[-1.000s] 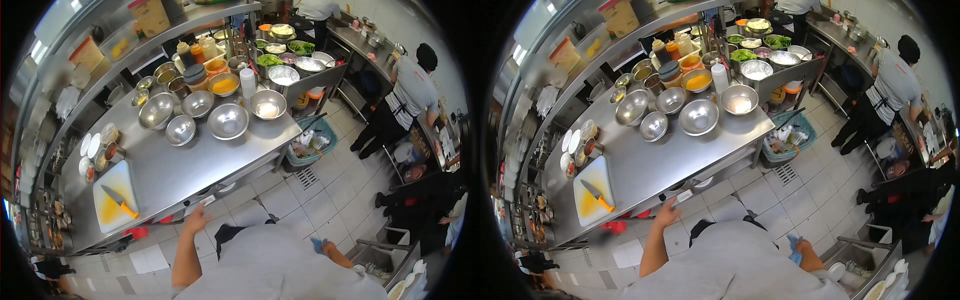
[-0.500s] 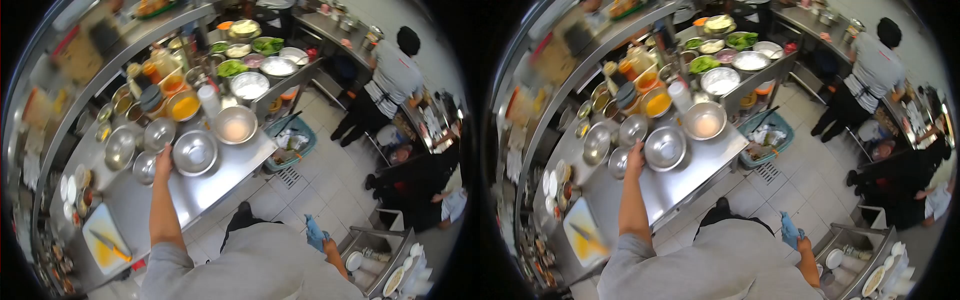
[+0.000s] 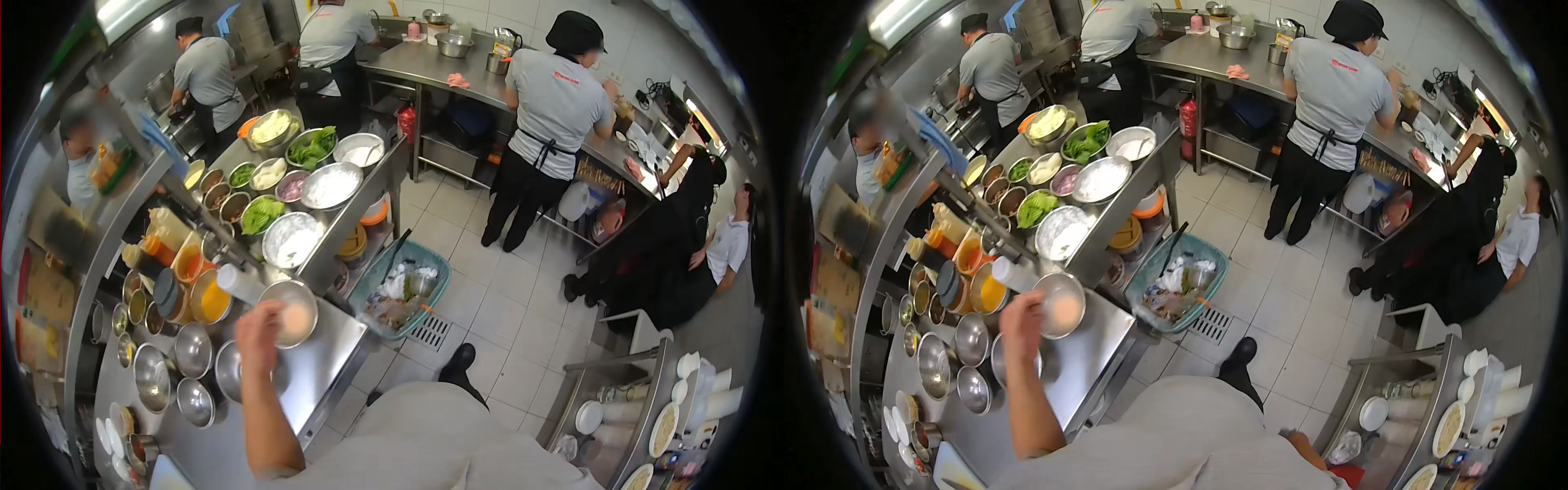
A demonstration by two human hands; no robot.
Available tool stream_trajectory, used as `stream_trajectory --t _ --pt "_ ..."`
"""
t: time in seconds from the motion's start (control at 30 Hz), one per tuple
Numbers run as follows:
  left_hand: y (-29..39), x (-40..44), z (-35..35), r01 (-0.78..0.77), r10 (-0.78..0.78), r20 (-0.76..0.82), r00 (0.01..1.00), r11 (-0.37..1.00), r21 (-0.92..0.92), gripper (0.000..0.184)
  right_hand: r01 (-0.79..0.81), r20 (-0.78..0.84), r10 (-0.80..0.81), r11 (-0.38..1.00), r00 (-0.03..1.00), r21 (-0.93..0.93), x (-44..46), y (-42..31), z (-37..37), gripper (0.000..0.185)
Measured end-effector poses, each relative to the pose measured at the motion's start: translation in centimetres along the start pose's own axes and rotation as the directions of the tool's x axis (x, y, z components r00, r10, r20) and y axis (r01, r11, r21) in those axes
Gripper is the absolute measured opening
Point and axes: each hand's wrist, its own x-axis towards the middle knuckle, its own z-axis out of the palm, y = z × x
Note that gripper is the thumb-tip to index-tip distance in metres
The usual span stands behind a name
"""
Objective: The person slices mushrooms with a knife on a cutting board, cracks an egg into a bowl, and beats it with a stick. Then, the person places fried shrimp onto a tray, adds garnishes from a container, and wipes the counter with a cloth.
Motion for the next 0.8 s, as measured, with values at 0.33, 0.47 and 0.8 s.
stream_trajectory --t 0.33,0.47,0.8 --pt "-18.0 12.3 24.9 -0.057 -0.579 0.39 0.716 0.509 0.859 0.085 0.294 -0.086 -0.31 0.942 0.947 -0.161 18.0 5.5 -11.8 0.042" --pt "-12.3 17.8 28.6 -0.125 -0.105 0.201 0.974 0.487 0.864 0.058 -0.118 0.162 0.048 0.881 0.986 0.459 18.3 -1.8 -30.0 0.067" --pt "-11.8 28.5 30.9 -0.034 0.341 -0.165 0.926 0.509 0.86 0.057 0.15 -0.018 -0.285 0.45 0.958 0.88 23.8 -27.7 -64.2 0.069"
